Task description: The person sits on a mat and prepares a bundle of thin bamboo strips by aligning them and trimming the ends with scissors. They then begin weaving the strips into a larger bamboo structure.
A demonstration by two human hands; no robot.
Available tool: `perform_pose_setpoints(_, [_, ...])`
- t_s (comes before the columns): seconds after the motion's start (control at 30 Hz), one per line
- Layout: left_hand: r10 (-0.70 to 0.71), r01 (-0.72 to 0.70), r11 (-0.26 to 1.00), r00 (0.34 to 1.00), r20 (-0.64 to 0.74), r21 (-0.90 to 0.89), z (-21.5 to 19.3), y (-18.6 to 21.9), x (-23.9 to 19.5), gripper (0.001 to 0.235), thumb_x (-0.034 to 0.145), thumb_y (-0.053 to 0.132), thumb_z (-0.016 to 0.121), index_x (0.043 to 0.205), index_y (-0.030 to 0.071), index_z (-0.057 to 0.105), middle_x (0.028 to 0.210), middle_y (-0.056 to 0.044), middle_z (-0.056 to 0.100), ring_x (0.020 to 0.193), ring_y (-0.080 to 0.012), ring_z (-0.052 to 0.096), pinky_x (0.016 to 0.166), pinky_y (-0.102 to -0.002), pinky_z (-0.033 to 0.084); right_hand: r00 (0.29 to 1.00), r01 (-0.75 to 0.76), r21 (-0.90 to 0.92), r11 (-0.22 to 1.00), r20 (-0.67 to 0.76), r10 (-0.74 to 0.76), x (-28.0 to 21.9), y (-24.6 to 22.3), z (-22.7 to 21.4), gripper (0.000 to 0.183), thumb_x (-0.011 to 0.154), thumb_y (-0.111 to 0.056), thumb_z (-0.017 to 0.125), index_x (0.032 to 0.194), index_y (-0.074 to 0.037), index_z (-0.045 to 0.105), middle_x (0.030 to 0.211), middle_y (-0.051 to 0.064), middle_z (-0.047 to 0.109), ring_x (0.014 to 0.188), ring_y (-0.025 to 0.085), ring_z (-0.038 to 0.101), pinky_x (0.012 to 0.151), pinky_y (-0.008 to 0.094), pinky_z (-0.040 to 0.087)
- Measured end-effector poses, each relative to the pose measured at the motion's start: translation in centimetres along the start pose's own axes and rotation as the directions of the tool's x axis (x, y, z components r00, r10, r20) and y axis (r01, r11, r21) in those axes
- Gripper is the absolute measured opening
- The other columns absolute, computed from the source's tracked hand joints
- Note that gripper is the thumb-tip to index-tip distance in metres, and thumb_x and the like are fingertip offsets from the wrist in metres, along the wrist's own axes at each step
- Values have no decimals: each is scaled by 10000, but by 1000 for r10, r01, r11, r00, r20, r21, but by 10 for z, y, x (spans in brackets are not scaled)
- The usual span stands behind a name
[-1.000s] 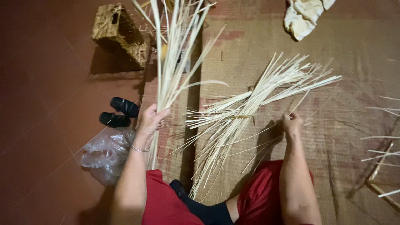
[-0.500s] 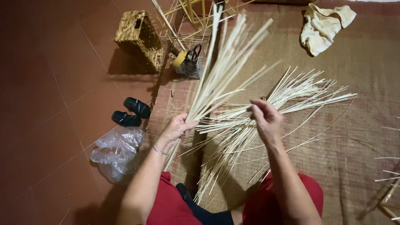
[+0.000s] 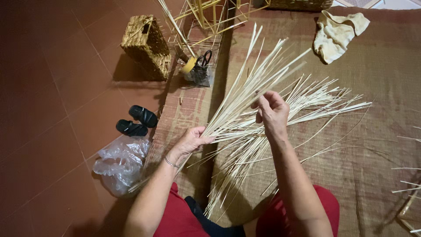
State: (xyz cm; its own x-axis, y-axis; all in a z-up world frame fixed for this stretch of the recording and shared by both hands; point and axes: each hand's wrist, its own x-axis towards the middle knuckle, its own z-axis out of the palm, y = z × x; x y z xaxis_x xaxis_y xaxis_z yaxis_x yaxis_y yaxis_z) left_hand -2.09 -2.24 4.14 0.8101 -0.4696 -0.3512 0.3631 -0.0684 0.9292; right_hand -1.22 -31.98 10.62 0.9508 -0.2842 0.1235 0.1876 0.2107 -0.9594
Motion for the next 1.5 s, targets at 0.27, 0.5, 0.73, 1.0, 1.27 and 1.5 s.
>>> perform_pose_setpoints(0.27, [0,0,1000,1000,18,-22,3,2,2,303,878,186,801,1140,49,731,818,67,678,559,16,454,466,-173,309,999,35,171,985,17,-39,-3,19,-11,138,1040,-144,651,1034,-7,650,923,126,719,548,115,609,461,249,493])
perform_pose_setpoints(0.5, [-36,36,999,999,12,-26,-5,2,5,245,944,281,747,1018,63,664,696,58,562,552,-10,457,473,-180,340,996,45,132,990,-79,-35,-7,17,-16,135,1072,-161,562,1053,-29,583,880,144,717,663,174,716,558,313,614])
perform_pose_setpoints(0.73, [-12,8,996,999,42,90,-13,-1,8,245,951,284,738,1018,62,659,739,57,580,584,-6,470,474,-178,342,953,198,136,971,-261,-157,12,18,-62,114,1107,-167,568,1111,-55,546,874,134,705,706,200,719,613,350,655])
perform_pose_setpoints(1.0, [-79,81,992,997,-26,96,-9,0,8,260,903,270,766,1049,73,680,729,52,598,545,-14,465,447,-183,324,953,142,185,972,-291,-84,-2,-3,-61,151,1066,-190,522,1185,-98,523,908,144,747,749,217,748,644,353,643])
perform_pose_setpoints(1.27, [-49,48,994,999,8,95,-9,-6,11,257,921,260,756,1064,58,686,721,52,584,552,-13,471,453,-188,320,999,40,83,996,-31,-37,-24,22,-36,203,1065,-201,584,1130,-24,662,996,142,760,912,200,764,720,357,647])
perform_pose_setpoints(1.5, [-83,106,942,993,-85,319,-28,-12,10,226,940,252,763,1000,37,729,721,61,598,577,-17,463,491,-207,333,941,106,19,994,-325,-94,4,21,-84,175,1072,-179,612,1046,-21,681,893,136,743,703,169,735,640,334,668])
